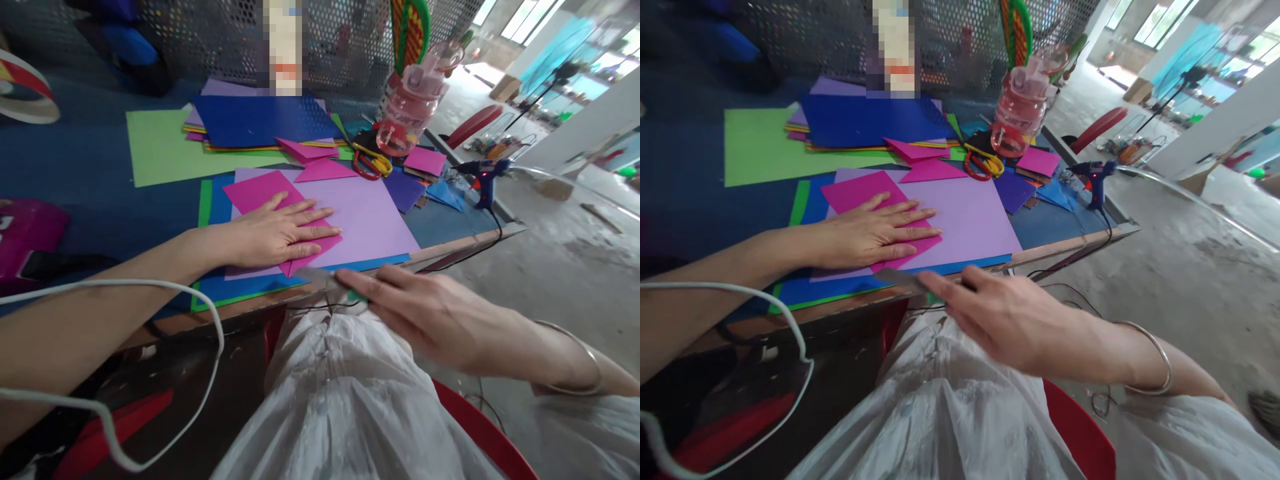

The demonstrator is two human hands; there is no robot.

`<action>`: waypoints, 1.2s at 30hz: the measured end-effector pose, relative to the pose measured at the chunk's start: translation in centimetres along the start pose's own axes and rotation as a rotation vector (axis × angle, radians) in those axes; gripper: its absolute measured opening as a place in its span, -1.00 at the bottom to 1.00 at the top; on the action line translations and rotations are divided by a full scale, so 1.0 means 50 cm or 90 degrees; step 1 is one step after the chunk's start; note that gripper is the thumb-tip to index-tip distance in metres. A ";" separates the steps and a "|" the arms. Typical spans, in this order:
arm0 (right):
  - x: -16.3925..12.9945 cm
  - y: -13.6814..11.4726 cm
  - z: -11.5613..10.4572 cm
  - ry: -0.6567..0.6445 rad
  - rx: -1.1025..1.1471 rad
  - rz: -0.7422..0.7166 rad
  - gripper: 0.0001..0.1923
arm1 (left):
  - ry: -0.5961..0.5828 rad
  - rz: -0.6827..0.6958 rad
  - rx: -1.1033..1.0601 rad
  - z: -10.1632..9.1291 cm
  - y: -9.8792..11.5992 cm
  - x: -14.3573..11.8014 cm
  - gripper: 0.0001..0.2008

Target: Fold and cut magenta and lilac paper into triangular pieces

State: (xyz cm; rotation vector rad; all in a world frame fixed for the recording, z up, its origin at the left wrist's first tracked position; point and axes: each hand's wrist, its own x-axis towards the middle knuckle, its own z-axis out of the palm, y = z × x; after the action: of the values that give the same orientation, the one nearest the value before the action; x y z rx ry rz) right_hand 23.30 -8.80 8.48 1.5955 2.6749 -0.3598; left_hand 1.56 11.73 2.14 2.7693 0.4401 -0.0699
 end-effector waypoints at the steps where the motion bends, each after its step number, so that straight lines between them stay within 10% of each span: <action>1: 0.002 0.019 -0.010 0.032 -0.006 0.031 -0.42 | 0.004 -0.002 0.002 0.002 -0.003 0.001 -0.50; 6: 0.053 0.165 -0.037 0.188 -0.121 0.220 -0.42 | 0.044 -0.010 -0.042 -0.001 -0.005 0.000 -0.35; 12: 0.109 0.279 -0.015 0.137 -0.218 0.336 -0.40 | 0.305 -0.086 -0.097 -0.010 -0.001 -0.006 -0.31; 18: 0.147 0.195 -0.015 0.150 -0.249 0.281 -0.51 | 0.434 -0.193 -0.082 -0.008 -0.011 -0.005 -0.51; 23: 0.215 0.099 -0.034 -0.033 -0.118 0.190 -0.48 | 0.455 -0.211 -0.110 -0.010 -0.014 -0.004 -0.55; 26: 0.263 0.090 -0.034 -0.027 -0.119 0.129 -0.32 | 0.465 -0.220 -0.139 -0.007 -0.022 -0.004 -0.54; 30: 0.316 0.116 -0.025 -0.041 -0.044 0.044 -0.62 | 0.469 -0.240 -0.223 -0.003 -0.039 -0.003 -0.59; 36: 0.343 0.163 0.019 0.185 0.328 0.024 -0.70 | 0.526 -0.279 -0.523 -0.009 -0.040 0.002 -0.44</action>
State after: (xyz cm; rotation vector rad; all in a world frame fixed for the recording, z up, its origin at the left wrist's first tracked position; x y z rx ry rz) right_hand 22.03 9.61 3.91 1.9512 2.9202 -0.9530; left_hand 1.04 13.71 1.92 1.7442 0.9903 0.9450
